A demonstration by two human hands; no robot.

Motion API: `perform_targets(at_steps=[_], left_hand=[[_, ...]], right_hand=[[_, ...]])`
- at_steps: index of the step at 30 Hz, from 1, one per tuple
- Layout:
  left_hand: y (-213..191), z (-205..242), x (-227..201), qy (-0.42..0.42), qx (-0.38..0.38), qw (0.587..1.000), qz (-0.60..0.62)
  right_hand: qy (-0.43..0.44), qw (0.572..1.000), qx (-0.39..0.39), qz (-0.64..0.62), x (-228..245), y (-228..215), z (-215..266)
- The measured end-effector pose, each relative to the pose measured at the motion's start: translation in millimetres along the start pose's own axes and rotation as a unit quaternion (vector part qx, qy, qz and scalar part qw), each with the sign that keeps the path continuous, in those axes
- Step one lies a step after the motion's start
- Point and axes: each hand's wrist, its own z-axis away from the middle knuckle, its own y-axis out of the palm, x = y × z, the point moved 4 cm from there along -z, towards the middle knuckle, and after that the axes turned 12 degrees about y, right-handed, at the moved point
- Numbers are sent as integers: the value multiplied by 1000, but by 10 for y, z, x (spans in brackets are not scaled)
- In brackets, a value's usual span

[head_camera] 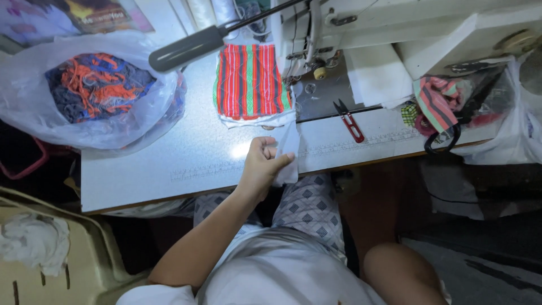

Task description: Sewing a white strip onto a piece of colorful fabric using an industrial sewing machine.

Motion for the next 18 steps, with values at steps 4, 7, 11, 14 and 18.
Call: perform_targets(at_steps=[4, 7, 11, 14, 18], left_hand=[[-176, -152, 287, -12, 8, 1000, -17], [-210, -212, 399, -33, 4, 999, -9], [-131, -129, 283, -39, 10, 999, -2], [-181, -220, 486, -37, 29, 999, -20], [-222, -286, 650, -20, 44, 998, -40]], right_hand=[[19, 999, -21, -14, -452, 283, -600], [29, 999, -38, -25, -881, 558, -1051], [47, 996, -67, -41, -1494, 882, -1567], [94, 994, 27, 45, -1999, 1214, -1893], [330, 932, 119, 86, -2299, 1447, -2072]])
